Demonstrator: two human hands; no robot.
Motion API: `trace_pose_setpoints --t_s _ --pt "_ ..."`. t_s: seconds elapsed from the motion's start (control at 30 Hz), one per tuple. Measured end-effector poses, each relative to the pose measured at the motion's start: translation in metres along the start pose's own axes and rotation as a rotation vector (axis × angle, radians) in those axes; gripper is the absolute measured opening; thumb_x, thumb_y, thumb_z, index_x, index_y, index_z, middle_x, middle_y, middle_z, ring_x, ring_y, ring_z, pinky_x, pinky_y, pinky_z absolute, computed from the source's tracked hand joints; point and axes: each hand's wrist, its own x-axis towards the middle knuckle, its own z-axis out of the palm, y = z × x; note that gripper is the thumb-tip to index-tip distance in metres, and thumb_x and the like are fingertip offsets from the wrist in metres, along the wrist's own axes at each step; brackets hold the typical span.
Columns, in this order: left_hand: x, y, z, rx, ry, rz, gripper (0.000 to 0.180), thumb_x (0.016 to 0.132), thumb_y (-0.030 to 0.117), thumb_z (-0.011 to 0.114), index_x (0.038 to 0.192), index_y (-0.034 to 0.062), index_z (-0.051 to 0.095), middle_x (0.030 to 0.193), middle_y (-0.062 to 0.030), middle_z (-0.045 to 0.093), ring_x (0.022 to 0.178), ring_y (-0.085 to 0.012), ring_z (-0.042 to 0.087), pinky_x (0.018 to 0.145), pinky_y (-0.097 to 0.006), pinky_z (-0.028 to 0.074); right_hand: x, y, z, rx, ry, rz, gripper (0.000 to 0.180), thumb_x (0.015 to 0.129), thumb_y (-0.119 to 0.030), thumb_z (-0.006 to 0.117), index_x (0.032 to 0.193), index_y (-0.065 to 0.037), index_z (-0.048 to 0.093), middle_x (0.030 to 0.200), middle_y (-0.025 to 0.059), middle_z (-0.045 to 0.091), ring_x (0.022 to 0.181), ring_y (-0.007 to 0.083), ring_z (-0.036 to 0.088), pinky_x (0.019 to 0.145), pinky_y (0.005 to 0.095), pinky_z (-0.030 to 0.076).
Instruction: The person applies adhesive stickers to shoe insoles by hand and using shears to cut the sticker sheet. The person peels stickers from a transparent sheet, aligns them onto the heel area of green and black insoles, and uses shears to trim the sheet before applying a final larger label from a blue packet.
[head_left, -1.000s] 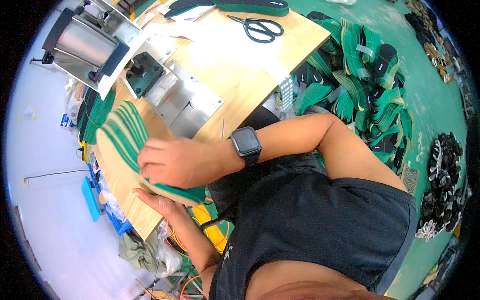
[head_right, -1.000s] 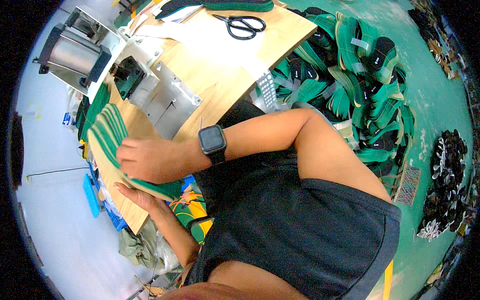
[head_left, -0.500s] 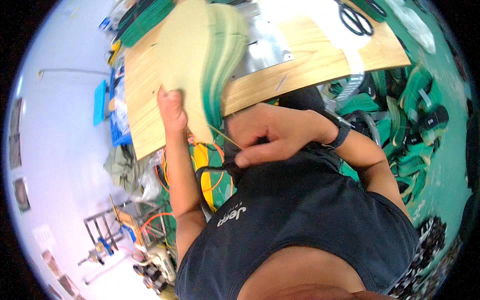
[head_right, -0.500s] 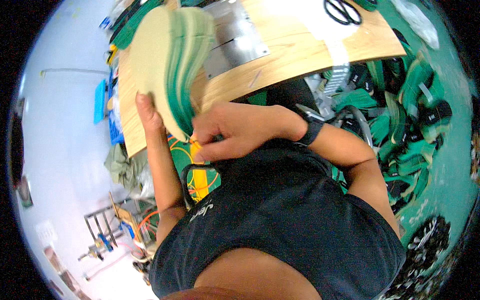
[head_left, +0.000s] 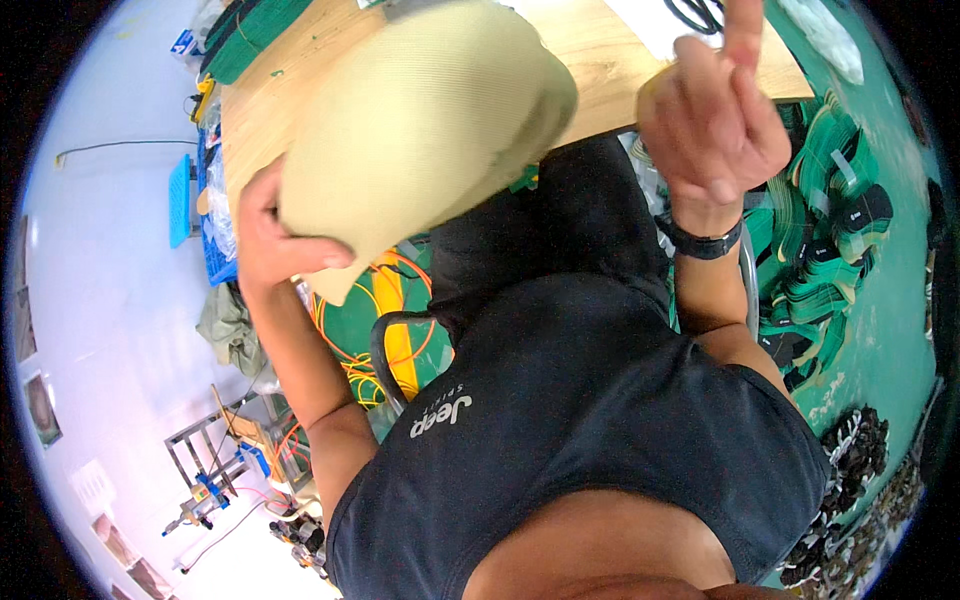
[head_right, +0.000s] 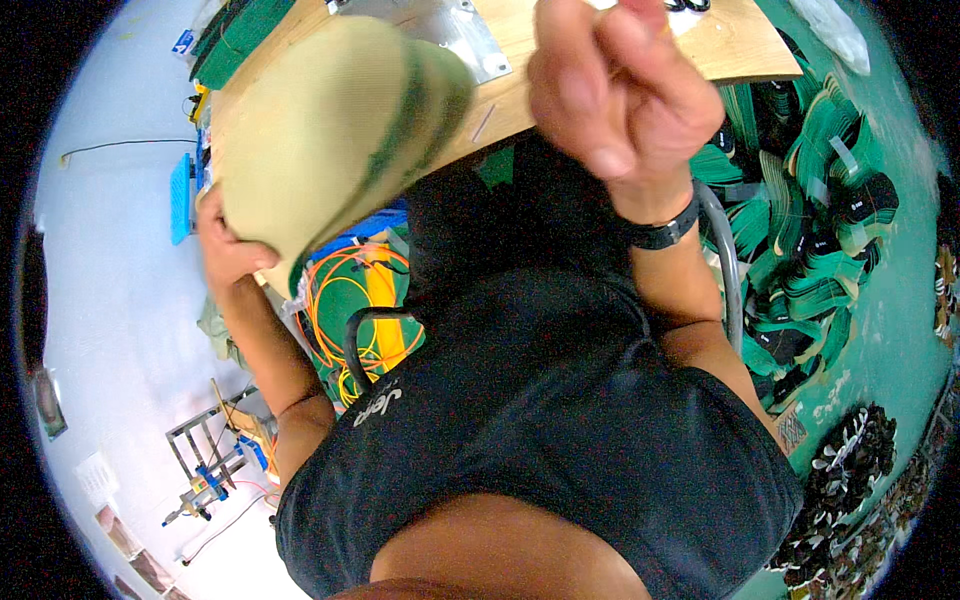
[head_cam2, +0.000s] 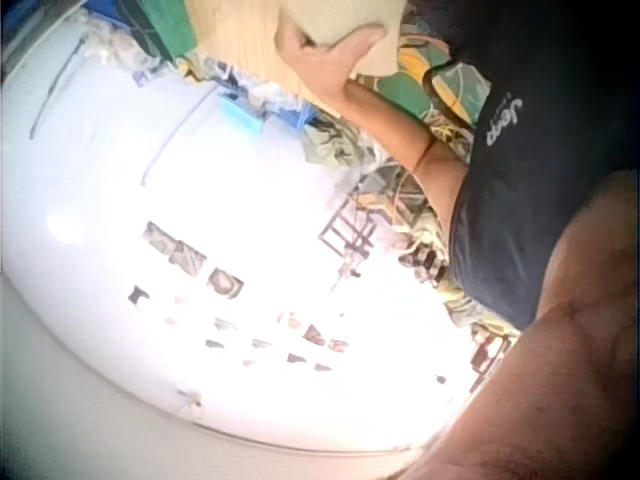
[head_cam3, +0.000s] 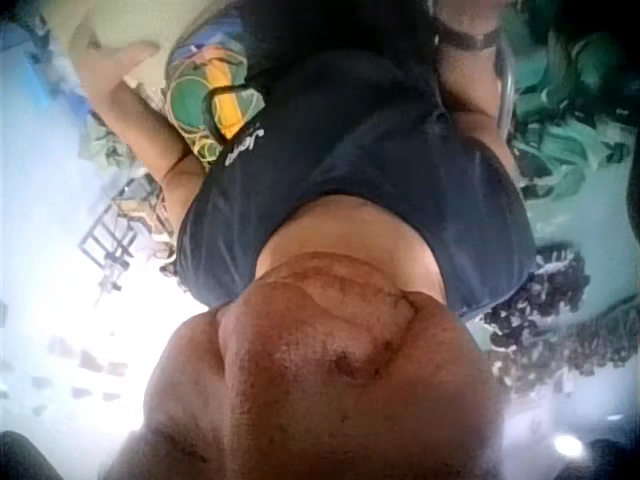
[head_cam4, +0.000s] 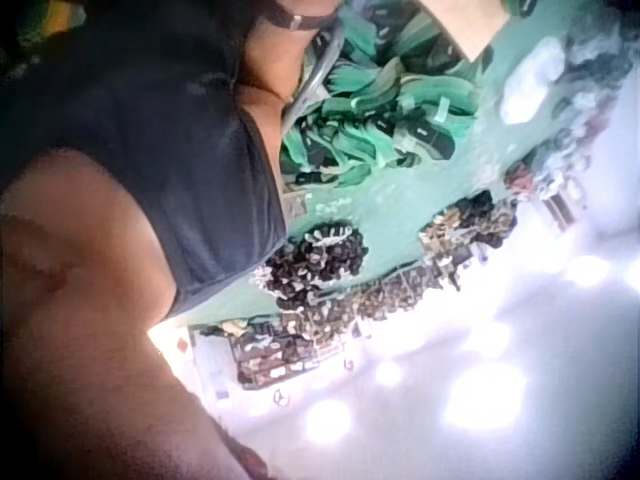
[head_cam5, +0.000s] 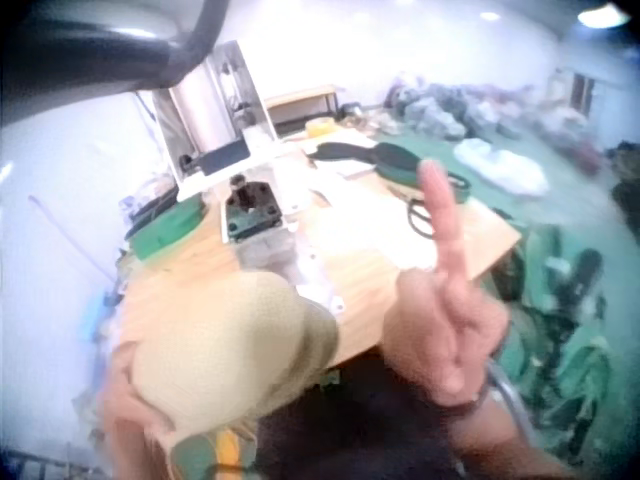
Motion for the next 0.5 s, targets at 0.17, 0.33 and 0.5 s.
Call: trace_pose_setpoints --t_s 0.17,0.33,0.5 --pt "-0.052 -0.033 -0.027 -0.070 0.480 0.008 0.095 0.056 0.060 0.085 0.118 -0.0073 0.058 0.108 -0.0096 0.066 0.098 -0.0205 0.063 0.089 -0.036 0.049 -0.008 -0.040 -0.026 -1.013 0.296 0.274 0.049 0.102 -0.018 0.042 0.148 -0.009 0.032 0.097 0.0153 0.064 0.060 0.0241 0.061 0.053 0.0319 0.051" --pt "-0.045 -0.059 0.022 -0.654 0.951 0.096 0.094 0.083 0.077 0.044 0.133 -0.0014 0.047 0.118 -0.0227 0.061 0.089 -0.0312 0.066 0.072 -0.036 0.055 -0.077 0.072 -0.032 -1.647 -0.417 0.462 0.024 0.094 -0.017 0.054 0.115 -0.007 0.062 0.100 0.0184 0.066 0.097 0.0353 0.065 0.086 0.0403 0.052" --pt "-0.072 -0.101 0.052 -1.334 0.317 0.238 0.089 0.090 0.071 0.040 0.150 0.0073 0.026 0.149 -0.0174 0.039 0.126 -0.0377 0.049 0.104 -0.051 0.042 -0.034 0.110 0.002 -1.253 -0.144 0.448 0.038 0.094 -0.022 0.061 0.125 -0.002 0.055 0.117 0.0194 0.062 0.104 0.0318 0.063 0.087 0.0365 0.051"
